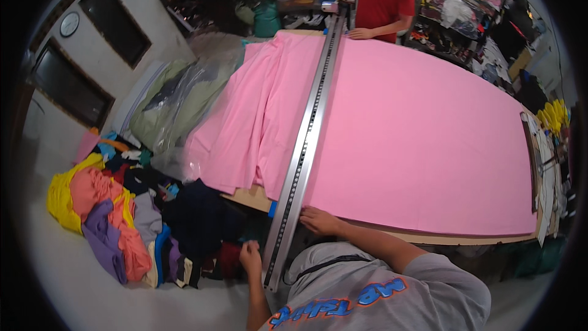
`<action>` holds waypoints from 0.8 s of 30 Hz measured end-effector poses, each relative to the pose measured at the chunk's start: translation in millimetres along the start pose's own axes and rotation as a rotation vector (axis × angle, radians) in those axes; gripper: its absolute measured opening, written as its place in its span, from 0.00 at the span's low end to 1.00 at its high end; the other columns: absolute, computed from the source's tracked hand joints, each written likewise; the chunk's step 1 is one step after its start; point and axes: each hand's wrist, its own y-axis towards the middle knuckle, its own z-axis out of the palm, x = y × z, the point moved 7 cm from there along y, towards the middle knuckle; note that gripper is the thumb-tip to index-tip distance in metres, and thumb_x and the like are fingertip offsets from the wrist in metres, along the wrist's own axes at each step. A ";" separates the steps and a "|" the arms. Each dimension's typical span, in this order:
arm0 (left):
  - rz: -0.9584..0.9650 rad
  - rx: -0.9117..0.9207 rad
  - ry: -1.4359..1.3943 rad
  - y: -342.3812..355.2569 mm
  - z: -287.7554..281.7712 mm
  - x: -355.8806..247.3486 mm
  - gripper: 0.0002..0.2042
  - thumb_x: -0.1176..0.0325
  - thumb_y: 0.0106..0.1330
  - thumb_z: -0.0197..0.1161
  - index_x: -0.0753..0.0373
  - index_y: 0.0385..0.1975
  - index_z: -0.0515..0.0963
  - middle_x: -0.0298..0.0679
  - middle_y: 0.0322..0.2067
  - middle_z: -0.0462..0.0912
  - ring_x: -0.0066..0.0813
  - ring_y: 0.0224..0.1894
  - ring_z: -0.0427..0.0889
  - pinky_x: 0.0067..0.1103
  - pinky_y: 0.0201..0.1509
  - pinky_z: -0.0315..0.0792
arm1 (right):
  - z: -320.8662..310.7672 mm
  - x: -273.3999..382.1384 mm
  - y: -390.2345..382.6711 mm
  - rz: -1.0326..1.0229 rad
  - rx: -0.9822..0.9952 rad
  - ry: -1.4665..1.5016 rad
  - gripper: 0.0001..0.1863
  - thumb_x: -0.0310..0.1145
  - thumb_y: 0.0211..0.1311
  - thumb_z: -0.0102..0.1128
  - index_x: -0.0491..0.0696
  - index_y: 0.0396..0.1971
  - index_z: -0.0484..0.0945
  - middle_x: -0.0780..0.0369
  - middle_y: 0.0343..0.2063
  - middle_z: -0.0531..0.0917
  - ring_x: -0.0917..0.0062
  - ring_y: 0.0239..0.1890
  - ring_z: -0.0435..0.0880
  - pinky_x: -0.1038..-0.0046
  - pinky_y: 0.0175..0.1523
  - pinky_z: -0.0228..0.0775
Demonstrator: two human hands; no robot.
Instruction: The person and a coworker repeatedly spread and smooth a large pink fabric on a table, then use a rotary cutter and straightedge to cut the fabric into sections. The process is repeated multiple times throughout the clip.
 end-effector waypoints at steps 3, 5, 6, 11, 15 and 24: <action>0.036 -0.061 0.014 66.0 43.6 5.1 0.16 0.56 0.75 0.62 0.66 0.47 0.82 0.49 0.39 0.89 0.43 0.44 0.90 0.32 0.48 0.80 | -59.8 3.9 -50.7 -0.016 -0.241 0.147 0.12 0.30 0.65 0.63 0.46 0.48 0.81 0.55 0.34 0.81 0.56 0.41 0.80 0.56 0.50 0.74; -0.064 -0.090 0.160 101.3 78.9 -24.4 0.22 0.48 0.71 0.64 0.61 0.51 0.82 0.49 0.44 0.90 0.50 0.49 0.88 0.39 0.52 0.79 | -70.6 -34.9 -107.9 0.219 -0.278 0.040 0.09 0.28 0.64 0.62 0.46 0.43 0.81 0.54 0.34 0.80 0.56 0.40 0.79 0.55 0.47 0.72; -0.127 -0.104 0.311 118.3 98.9 -35.1 0.24 0.46 0.69 0.64 0.60 0.52 0.82 0.49 0.45 0.90 0.51 0.49 0.88 0.41 0.53 0.79 | -86.8 -46.3 -141.6 0.309 -0.428 -0.024 0.07 0.27 0.63 0.62 0.46 0.40 0.81 0.55 0.32 0.79 0.57 0.38 0.78 0.55 0.44 0.70; -0.461 0.059 0.332 185.3 191.2 -24.0 0.35 0.40 0.66 0.62 0.62 0.63 0.76 0.53 0.57 0.84 0.57 0.58 0.83 0.44 0.62 0.77 | -147.8 -73.6 -368.8 1.107 -1.040 -0.040 0.12 0.24 0.65 0.57 0.44 0.47 0.82 0.59 0.43 0.84 0.69 0.41 0.81 0.66 0.48 0.76; -0.511 -0.320 -0.664 220.8 226.7 -56.2 0.34 0.44 0.72 0.53 0.66 0.67 0.71 0.54 0.68 0.72 0.51 0.67 0.76 0.41 0.66 0.74 | -146.6 -20.5 -559.7 1.498 -1.599 -0.234 0.17 0.38 0.79 0.48 0.44 0.48 0.84 0.60 0.31 0.83 0.73 0.32 0.79 0.69 0.42 0.74; 0.038 -0.100 -1.780 164.4 162.5 -515.0 0.14 0.51 0.76 0.44 0.49 0.34 0.71 0.25 0.30 0.73 0.21 0.35 0.76 0.27 0.42 0.72 | 37.2 65.9 -827.9 1.875 -0.970 -0.826 0.16 0.38 0.75 0.52 0.38 0.37 0.79 0.49 0.30 0.82 0.54 0.34 0.82 0.55 0.41 0.73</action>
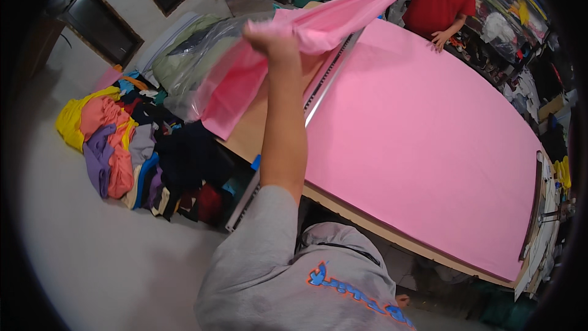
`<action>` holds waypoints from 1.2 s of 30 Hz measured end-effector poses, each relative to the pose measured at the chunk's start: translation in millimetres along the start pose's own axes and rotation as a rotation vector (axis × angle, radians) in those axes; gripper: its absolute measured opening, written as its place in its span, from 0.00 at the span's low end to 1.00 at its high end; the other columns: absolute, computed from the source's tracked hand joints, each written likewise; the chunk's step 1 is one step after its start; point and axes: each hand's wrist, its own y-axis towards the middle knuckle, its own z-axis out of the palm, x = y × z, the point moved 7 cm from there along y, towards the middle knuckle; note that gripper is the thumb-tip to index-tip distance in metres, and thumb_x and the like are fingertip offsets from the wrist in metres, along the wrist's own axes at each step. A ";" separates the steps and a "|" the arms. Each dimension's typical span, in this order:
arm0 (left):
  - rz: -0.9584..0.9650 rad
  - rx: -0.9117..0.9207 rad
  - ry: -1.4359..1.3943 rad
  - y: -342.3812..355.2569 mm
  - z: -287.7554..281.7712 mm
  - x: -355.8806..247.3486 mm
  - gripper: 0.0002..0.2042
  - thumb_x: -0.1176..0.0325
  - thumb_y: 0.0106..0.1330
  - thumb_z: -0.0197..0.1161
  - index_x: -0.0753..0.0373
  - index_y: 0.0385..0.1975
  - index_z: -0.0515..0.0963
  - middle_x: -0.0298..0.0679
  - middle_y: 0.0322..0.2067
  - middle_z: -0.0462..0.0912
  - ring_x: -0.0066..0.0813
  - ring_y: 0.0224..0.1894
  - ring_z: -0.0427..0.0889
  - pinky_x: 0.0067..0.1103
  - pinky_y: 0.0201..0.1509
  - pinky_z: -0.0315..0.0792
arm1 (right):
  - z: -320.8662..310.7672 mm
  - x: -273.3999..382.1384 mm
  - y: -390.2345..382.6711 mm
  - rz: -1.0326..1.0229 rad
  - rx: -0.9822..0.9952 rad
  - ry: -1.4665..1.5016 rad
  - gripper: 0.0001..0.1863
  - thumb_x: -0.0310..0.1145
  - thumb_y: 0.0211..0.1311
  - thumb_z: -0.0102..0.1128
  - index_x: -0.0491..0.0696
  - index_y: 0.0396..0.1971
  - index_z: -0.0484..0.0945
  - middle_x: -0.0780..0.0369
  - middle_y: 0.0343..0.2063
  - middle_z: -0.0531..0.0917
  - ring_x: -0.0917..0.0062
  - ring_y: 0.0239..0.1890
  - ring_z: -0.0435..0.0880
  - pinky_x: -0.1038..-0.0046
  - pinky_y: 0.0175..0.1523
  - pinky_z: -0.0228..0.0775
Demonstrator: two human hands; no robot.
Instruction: The person and a coworker repeatedly spread and smooth a large pink fabric on a table, then use a rotary cutter and straightedge to cut the fabric into sections. The process is repeated multiple times throughout the clip.
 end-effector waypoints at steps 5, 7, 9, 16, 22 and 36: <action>0.115 0.916 -0.142 -379.3 247.1 -2.4 0.14 0.54 0.80 0.48 0.58 0.37 0.68 0.27 0.29 0.67 0.20 0.33 0.70 0.21 0.41 0.67 | 25.6 -33.9 -13.9 0.209 0.657 -0.014 0.17 0.39 0.75 0.51 0.38 0.38 0.80 0.49 0.31 0.83 0.55 0.35 0.84 0.55 0.41 0.74; 0.103 0.961 -0.170 -493.0 286.9 26.6 0.15 0.54 0.81 0.50 0.62 0.48 0.72 0.30 0.35 0.71 0.18 0.38 0.71 0.20 0.47 0.68 | 13.7 -63.8 17.5 0.288 0.703 0.044 0.18 0.40 0.76 0.51 0.38 0.38 0.80 0.49 0.31 0.83 0.55 0.35 0.84 0.55 0.41 0.74; -0.001 0.941 -0.246 -565.8 308.6 86.6 0.15 0.56 0.81 0.53 0.63 0.51 0.74 0.31 0.36 0.72 0.17 0.37 0.71 0.20 0.45 0.67 | -0.9 -99.7 46.7 0.429 0.657 0.097 0.18 0.40 0.76 0.51 0.39 0.39 0.80 0.49 0.32 0.83 0.56 0.36 0.85 0.55 0.40 0.74; -0.039 0.923 -0.291 -762.3 310.8 267.6 0.06 0.67 0.79 0.53 0.62 0.41 0.68 0.30 0.30 0.62 0.16 0.33 0.60 0.21 0.38 0.62 | -68.7 -219.7 173.9 0.862 0.021 0.476 0.20 0.41 0.77 0.46 0.41 0.45 0.83 0.53 0.27 0.84 0.65 0.31 0.84 0.63 0.35 0.76; -0.434 0.789 -0.037 -846.8 224.0 402.3 0.10 0.74 0.77 0.55 0.59 0.33 0.61 0.25 0.27 0.60 0.11 0.28 0.59 0.19 0.28 0.56 | -52.8 -255.5 287.4 0.757 -0.018 0.575 0.18 0.38 0.78 0.44 0.44 0.46 0.82 0.59 0.22 0.80 0.73 0.24 0.79 0.70 0.31 0.73; -0.867 1.748 0.789 -1201.4 -53.9 618.2 0.18 0.60 0.70 0.66 0.67 0.51 0.80 0.59 0.41 0.84 0.52 0.44 0.83 0.36 0.53 0.75 | 20.6 -285.0 497.6 0.405 0.428 0.626 0.17 0.38 0.83 0.45 0.44 0.42 0.80 0.64 0.20 0.79 0.82 0.21 0.76 0.77 0.27 0.67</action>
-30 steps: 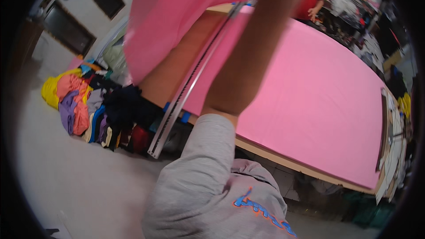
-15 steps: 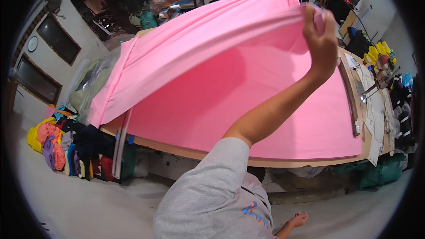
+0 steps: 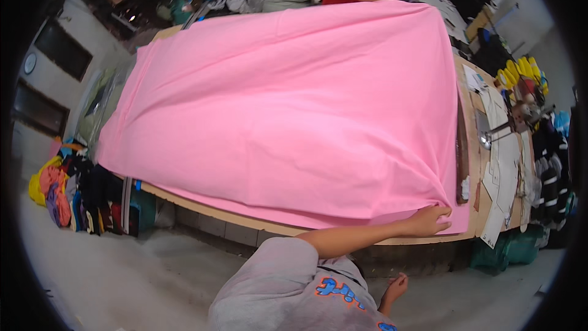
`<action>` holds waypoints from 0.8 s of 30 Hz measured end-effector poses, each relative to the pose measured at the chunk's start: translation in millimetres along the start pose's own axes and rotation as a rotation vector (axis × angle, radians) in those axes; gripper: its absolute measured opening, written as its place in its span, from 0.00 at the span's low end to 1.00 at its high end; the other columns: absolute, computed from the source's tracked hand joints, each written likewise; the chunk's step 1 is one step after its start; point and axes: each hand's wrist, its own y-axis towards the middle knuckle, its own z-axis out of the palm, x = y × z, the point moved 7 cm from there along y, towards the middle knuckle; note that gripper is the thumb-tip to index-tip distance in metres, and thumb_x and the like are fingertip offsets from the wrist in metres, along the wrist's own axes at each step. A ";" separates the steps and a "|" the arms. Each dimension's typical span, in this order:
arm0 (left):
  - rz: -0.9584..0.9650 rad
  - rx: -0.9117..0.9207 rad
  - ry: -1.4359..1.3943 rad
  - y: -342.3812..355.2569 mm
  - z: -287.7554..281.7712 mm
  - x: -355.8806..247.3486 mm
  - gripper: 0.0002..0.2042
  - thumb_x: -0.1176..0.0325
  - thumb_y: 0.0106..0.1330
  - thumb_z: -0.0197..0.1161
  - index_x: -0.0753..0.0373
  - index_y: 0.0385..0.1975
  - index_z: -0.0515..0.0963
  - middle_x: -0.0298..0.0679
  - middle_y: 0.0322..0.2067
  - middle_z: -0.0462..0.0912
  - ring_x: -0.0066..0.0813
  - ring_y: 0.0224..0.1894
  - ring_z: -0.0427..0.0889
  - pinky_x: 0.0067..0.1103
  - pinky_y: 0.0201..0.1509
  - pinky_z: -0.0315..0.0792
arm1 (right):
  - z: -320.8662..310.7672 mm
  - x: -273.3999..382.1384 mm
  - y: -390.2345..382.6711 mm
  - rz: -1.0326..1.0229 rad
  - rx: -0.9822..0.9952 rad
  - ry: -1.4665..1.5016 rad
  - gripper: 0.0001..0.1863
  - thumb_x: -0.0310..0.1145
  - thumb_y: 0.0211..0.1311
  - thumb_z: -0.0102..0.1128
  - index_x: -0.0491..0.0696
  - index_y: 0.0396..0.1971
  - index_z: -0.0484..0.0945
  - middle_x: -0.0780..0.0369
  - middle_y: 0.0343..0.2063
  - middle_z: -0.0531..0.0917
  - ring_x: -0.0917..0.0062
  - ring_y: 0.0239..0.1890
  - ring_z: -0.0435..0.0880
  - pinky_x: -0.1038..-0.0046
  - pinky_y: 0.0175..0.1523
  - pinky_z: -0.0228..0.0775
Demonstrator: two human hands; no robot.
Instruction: The person and a coworker repeatedly spread and smooth a large pink fabric on a table, then use a rotary cutter and straightedge to cut the fabric into sections. The process is repeated multiple times throughout the clip.
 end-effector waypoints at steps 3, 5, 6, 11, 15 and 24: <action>-0.058 -0.285 -0.131 15.1 35.9 44.2 0.16 0.59 0.70 0.68 0.67 0.44 0.79 0.50 0.34 0.81 0.46 0.39 0.79 0.38 0.49 0.74 | -8.7 52.7 65.1 0.091 -0.089 0.243 0.17 0.40 0.81 0.48 0.44 0.49 0.82 0.65 0.26 0.81 0.83 0.27 0.77 0.78 0.30 0.69; 0.002 -0.466 -0.079 6.6 27.7 78.3 0.11 0.63 0.70 0.68 0.66 0.39 0.81 0.46 0.31 0.82 0.43 0.35 0.80 0.35 0.47 0.76 | 0.7 82.9 124.8 -0.049 -0.046 0.370 0.17 0.38 0.78 0.50 0.44 0.52 0.84 0.64 0.30 0.84 0.82 0.28 0.78 0.78 0.33 0.73; -0.216 -0.458 -0.030 -3.3 21.5 106.5 0.11 0.64 0.73 0.65 0.66 0.45 0.81 0.47 0.36 0.82 0.43 0.37 0.80 0.36 0.48 0.77 | 12.9 95.4 151.3 0.028 0.003 0.514 0.17 0.36 0.77 0.51 0.44 0.52 0.84 0.65 0.32 0.85 0.82 0.29 0.79 0.78 0.34 0.75; -0.398 -0.756 -0.108 -64.0 -10.9 148.0 0.36 0.54 0.75 0.65 0.78 0.70 0.64 0.53 0.53 0.78 0.36 0.44 0.85 0.29 0.42 0.83 | 51.9 172.0 275.1 -0.289 0.292 0.396 0.18 0.32 0.79 0.53 0.47 0.63 0.76 0.63 0.58 0.82 0.83 0.30 0.83 0.78 0.32 0.77; -0.465 -1.070 -0.343 -98.8 -0.7 131.9 0.38 0.58 0.74 0.65 0.76 0.74 0.56 0.54 0.57 0.75 0.43 0.51 0.83 0.34 0.47 0.83 | 71.3 211.1 317.1 -0.322 0.579 0.193 0.23 0.37 0.75 0.56 0.55 0.67 0.74 0.60 0.62 0.81 0.80 0.24 0.82 0.76 0.27 0.77; -0.311 -1.182 -0.415 -72.4 67.5 120.7 0.19 0.62 0.73 0.61 0.71 0.54 0.76 0.42 0.49 0.82 0.36 0.52 0.81 0.30 0.52 0.77 | 31.5 182.3 411.9 -0.367 0.674 -0.192 0.27 0.41 0.73 0.52 0.62 0.71 0.69 0.49 0.63 0.79 0.50 0.59 0.82 0.53 0.63 0.73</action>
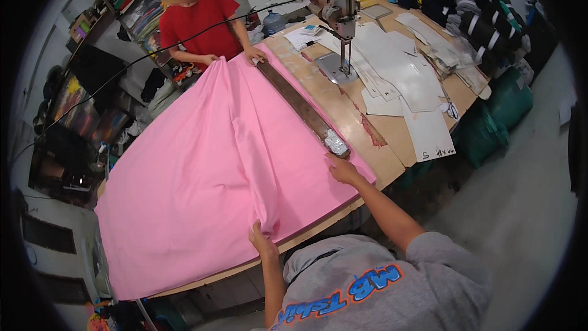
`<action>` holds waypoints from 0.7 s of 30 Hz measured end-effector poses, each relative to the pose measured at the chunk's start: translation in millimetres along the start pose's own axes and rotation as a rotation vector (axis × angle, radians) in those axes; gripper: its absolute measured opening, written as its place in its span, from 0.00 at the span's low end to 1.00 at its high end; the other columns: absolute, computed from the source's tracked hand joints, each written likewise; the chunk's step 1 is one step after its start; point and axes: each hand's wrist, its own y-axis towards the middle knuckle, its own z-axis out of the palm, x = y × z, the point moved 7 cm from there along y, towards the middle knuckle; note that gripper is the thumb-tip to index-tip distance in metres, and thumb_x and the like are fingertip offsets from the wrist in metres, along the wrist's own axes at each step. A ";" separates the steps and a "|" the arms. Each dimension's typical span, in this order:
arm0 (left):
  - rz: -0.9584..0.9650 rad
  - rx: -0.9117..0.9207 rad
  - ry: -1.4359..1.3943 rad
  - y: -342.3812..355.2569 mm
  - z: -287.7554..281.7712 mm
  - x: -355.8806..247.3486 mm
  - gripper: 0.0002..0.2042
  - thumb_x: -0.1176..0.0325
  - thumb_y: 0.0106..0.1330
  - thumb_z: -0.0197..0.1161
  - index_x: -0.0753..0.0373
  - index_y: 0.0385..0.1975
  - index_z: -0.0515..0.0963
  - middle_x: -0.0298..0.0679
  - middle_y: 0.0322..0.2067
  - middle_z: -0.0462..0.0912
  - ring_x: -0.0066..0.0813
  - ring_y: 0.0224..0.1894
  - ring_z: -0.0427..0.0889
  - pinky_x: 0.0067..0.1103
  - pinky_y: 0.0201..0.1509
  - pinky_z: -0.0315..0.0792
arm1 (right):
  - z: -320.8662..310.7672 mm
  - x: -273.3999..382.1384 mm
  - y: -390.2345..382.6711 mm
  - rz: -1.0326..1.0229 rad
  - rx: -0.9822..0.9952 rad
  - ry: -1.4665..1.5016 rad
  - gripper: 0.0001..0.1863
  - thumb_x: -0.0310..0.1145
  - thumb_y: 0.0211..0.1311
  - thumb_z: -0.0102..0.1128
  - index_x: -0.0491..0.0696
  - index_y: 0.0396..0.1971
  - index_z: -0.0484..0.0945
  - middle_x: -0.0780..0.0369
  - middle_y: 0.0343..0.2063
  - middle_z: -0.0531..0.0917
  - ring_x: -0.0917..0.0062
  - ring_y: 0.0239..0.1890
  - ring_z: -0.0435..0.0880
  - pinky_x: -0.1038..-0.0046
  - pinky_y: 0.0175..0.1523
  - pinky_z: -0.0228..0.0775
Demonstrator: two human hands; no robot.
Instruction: The person and a coworker repeatedly spread and smooth a large pink fabric on a table, then use a rotary cutter and straightedge to cut the fabric into sections. The process is repeated multiple times throughout the clip.
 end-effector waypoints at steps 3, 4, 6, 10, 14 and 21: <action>0.110 0.131 0.343 -18.8 64.4 -16.7 0.13 0.63 0.76 0.59 0.67 0.47 0.81 0.36 0.40 0.84 0.25 0.43 0.81 0.22 0.46 0.74 | -19.9 -16.6 6.8 0.026 -0.008 -0.031 0.28 0.41 0.72 0.52 0.61 0.72 0.68 0.49 0.65 0.78 0.50 0.63 0.79 0.53 0.67 0.70; 0.121 0.200 0.432 -17.1 76.7 -13.5 0.13 0.62 0.77 0.59 0.66 0.45 0.82 0.35 0.38 0.84 0.23 0.41 0.80 0.21 0.45 0.73 | -19.1 -23.7 10.3 0.022 -0.007 -0.045 0.29 0.41 0.72 0.53 0.60 0.72 0.68 0.50 0.67 0.76 0.51 0.64 0.78 0.53 0.67 0.70; 0.139 0.337 0.611 -12.5 97.8 -5.0 0.13 0.62 0.79 0.57 0.65 0.41 0.83 0.32 0.34 0.84 0.19 0.37 0.79 0.18 0.41 0.70 | -22.6 -29.2 18.5 -0.080 -0.096 -0.058 0.29 0.40 0.71 0.53 0.56 0.72 0.68 0.52 0.70 0.72 0.52 0.67 0.75 0.54 0.68 0.69; 0.035 0.518 0.587 -19.6 151.5 5.0 0.16 0.59 0.81 0.56 0.65 0.39 0.82 0.31 0.32 0.83 0.16 0.36 0.78 0.17 0.39 0.70 | -48.9 -77.1 37.1 -0.052 -0.310 -0.110 0.27 0.38 0.69 0.56 0.51 0.67 0.72 0.49 0.69 0.72 0.52 0.68 0.74 0.53 0.69 0.68; 0.038 0.520 0.576 -19.9 156.7 -7.0 0.16 0.57 0.82 0.55 0.65 0.42 0.82 0.32 0.34 0.84 0.16 0.37 0.78 0.17 0.39 0.72 | -47.3 2.5 16.1 -0.176 -0.080 -0.140 0.17 0.43 0.77 0.48 0.49 0.54 0.78 0.48 0.52 0.84 0.47 0.53 0.83 0.51 0.57 0.75; -0.013 0.699 0.266 -32.3 229.1 -3.9 0.15 0.56 0.81 0.56 0.61 0.43 0.81 0.25 0.30 0.77 0.12 0.33 0.74 0.18 0.35 0.70 | 55.7 54.3 -16.2 0.187 0.867 1.143 0.43 0.67 0.76 0.47 0.44 0.72 0.64 0.60 0.55 0.81 0.66 0.56 0.80 0.56 0.55 0.76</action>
